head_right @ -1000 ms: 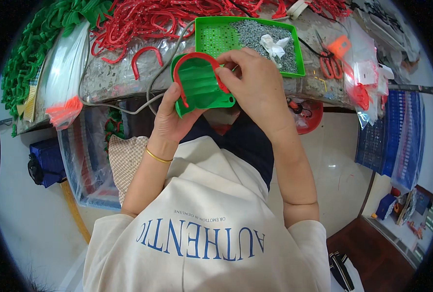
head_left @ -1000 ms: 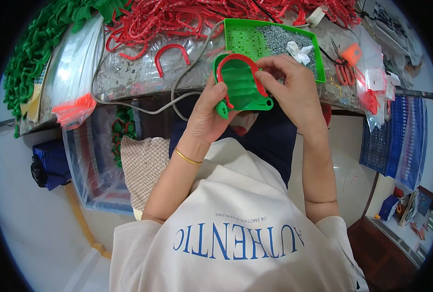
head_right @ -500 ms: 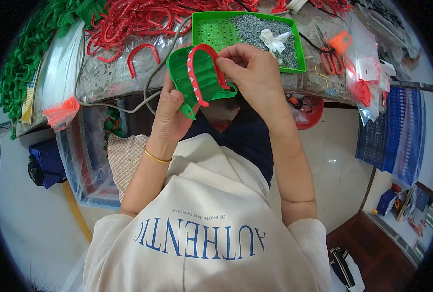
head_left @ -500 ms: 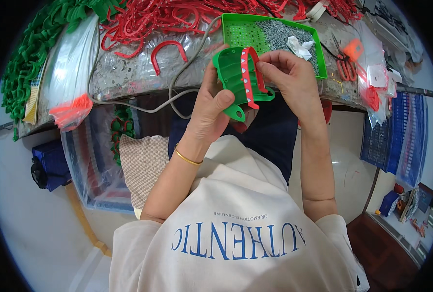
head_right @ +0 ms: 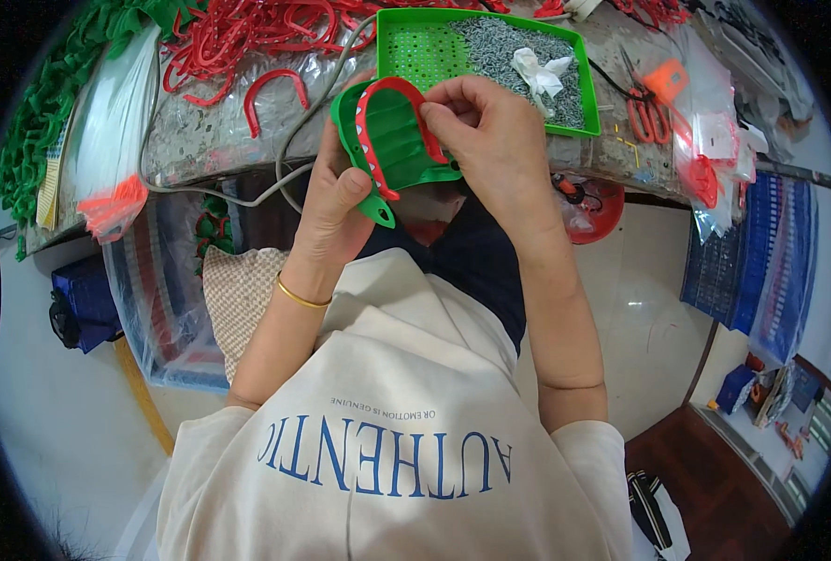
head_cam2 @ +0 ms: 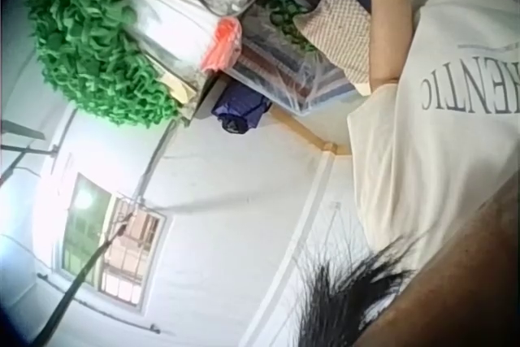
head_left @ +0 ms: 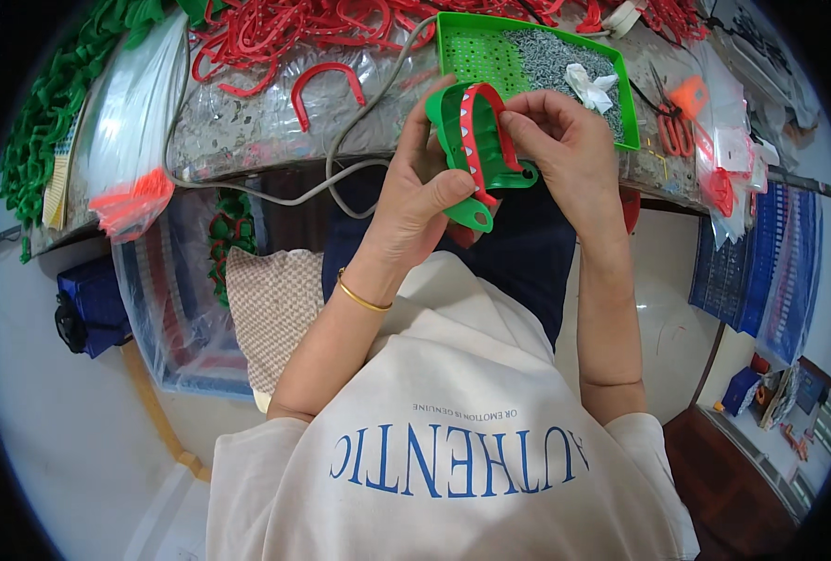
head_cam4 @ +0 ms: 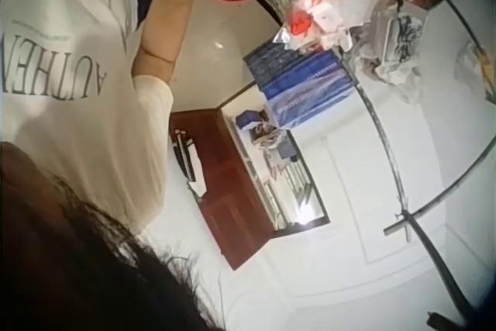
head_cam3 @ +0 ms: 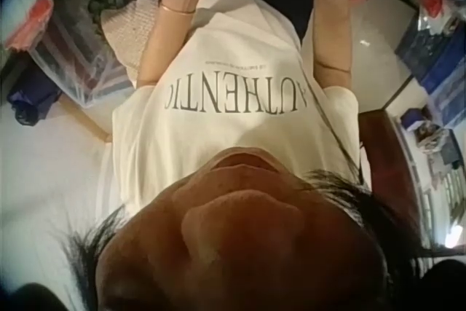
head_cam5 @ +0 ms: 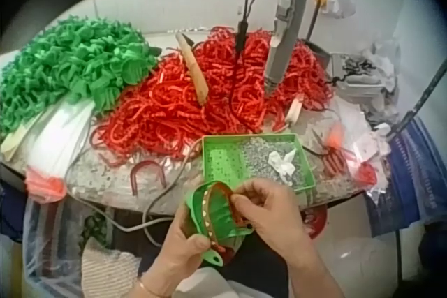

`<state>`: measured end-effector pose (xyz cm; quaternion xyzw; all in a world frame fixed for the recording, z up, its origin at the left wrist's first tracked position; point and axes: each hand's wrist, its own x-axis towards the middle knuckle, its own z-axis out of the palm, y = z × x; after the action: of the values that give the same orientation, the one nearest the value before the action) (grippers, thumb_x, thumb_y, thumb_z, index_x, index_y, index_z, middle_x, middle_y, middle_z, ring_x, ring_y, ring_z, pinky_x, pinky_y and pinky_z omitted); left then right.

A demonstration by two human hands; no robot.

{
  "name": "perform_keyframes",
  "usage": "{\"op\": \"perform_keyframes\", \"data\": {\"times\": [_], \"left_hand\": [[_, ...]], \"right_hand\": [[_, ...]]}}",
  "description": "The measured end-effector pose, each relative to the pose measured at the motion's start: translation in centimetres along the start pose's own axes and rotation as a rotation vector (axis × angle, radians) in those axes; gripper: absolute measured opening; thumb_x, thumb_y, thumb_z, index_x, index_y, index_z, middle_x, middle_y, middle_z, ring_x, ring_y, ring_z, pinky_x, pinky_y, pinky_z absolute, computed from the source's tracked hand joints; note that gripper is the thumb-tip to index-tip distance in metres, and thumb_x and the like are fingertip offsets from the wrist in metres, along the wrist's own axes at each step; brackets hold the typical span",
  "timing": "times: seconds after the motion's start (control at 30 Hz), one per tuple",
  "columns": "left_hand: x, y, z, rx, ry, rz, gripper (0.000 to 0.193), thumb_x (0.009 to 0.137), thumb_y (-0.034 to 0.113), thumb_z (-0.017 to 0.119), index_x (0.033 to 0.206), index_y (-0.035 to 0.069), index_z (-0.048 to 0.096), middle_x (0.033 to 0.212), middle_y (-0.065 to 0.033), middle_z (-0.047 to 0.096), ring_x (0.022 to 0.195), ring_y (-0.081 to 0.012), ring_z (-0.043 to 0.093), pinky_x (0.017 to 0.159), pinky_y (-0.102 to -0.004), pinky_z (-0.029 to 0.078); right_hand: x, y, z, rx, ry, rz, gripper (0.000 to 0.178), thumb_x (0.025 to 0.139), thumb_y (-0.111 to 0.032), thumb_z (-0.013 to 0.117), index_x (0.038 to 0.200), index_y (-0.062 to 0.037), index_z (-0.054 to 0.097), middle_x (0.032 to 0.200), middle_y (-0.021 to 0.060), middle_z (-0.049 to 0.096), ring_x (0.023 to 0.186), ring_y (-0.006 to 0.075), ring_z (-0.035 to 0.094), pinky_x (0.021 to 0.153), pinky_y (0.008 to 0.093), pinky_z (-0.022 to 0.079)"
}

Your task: Manually picking up small white components from a tray and inserting them into green and red plastic housings before using a handheld tool to secure them.

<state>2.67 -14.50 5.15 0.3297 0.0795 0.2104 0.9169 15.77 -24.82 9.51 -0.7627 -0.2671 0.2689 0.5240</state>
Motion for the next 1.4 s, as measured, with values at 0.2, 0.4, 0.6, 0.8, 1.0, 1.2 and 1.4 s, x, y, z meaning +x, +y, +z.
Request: {"op": "perform_keyframes", "data": {"times": [0.2,0.4,0.6,0.8,1.0,1.2,1.4], "left_hand": [[-0.1,-0.2,0.1,0.056,0.003,-0.024,0.096,0.072,0.017,0.083,0.149,0.016,0.026,0.125,-0.0100,0.050,0.108,-0.0191,0.055,0.080,-0.0303,0.056],[-0.2,-0.7,0.3,0.092,0.034,-0.003,0.095,0.072,0.013,0.083,0.149,0.016,0.026,0.124,-0.0088,0.052,0.107,-0.0178,0.055,0.078,-0.0281,0.053],[-0.8,0.1,0.3,0.027,0.062,-0.092,0.088,0.080,0.019,0.073,0.151,0.017,0.022,0.124,-0.0074,0.053,0.105,-0.0166,0.056,0.083,-0.0282,0.050],[-1.5,0.4,-0.3,-0.304,-0.095,-0.311,0.093,0.080,0.042,0.068,0.153,0.026,0.013,0.144,-0.0137,0.041,0.116,-0.0369,0.057,0.096,-0.0487,0.050],[-1.7,0.3,-1.0,-0.437,-0.051,-0.293,0.094,0.071,0.038,0.079,0.149,0.028,0.028,0.145,-0.0111,0.041,0.130,-0.0330,0.045,0.101,-0.0530,0.045],[-2.1,-0.2,-2.5,-0.529,-0.089,-0.312,0.086,0.072,0.038,0.078,0.146,0.029,0.034,0.133,-0.0118,0.050,0.118,-0.0359,0.054,0.097,-0.0518,0.048],[-2.4,-1.0,-1.3,-0.559,-0.033,-0.403,0.084,0.076,0.041,0.075,0.147,0.029,0.032,0.130,-0.0128,0.052,0.113,-0.0368,0.056,0.097,-0.0519,0.048]], "right_hand": [[-0.2,0.1,0.6,-0.113,0.056,-0.028,0.012,0.091,-0.008,0.064,0.099,0.0010,0.066,0.084,-0.0006,0.066,0.070,0.0032,0.059,0.064,0.0179,0.047],[-0.5,0.1,0.9,-0.132,0.096,-0.030,0.011,0.090,-0.007,0.065,0.097,0.0013,0.066,0.082,-0.0013,0.065,0.069,0.0026,0.057,0.063,0.0179,0.047],[-0.2,1.1,-0.2,-0.016,0.013,-0.015,0.014,0.090,-0.006,0.065,0.102,-0.0005,0.062,0.089,-0.0003,0.064,0.074,0.0032,0.057,0.067,0.0179,0.046],[-1.7,0.9,-0.3,0.456,-0.223,0.096,0.033,0.086,-0.001,0.059,0.118,-0.0038,0.049,0.096,0.0031,0.060,0.074,0.0067,0.057,0.056,0.0194,0.046],[-1.3,1.5,1.6,0.489,-0.156,-0.021,0.036,0.085,0.001,0.060,0.118,-0.0065,0.047,0.098,0.0041,0.058,0.073,0.0068,0.057,0.054,0.0192,0.046],[3.7,-1.6,-2.6,-0.053,0.369,-0.391,0.027,0.090,-0.013,0.066,0.111,-0.0024,0.054,0.102,0.0047,0.061,0.094,0.0112,0.058,0.084,0.0253,0.047],[11.5,-10.8,-7.1,0.133,0.319,-0.741,0.035,0.092,-0.018,0.064,0.119,0.0016,0.052,0.097,0.0080,0.061,0.091,0.0168,0.059,0.088,0.0307,0.047]]}}
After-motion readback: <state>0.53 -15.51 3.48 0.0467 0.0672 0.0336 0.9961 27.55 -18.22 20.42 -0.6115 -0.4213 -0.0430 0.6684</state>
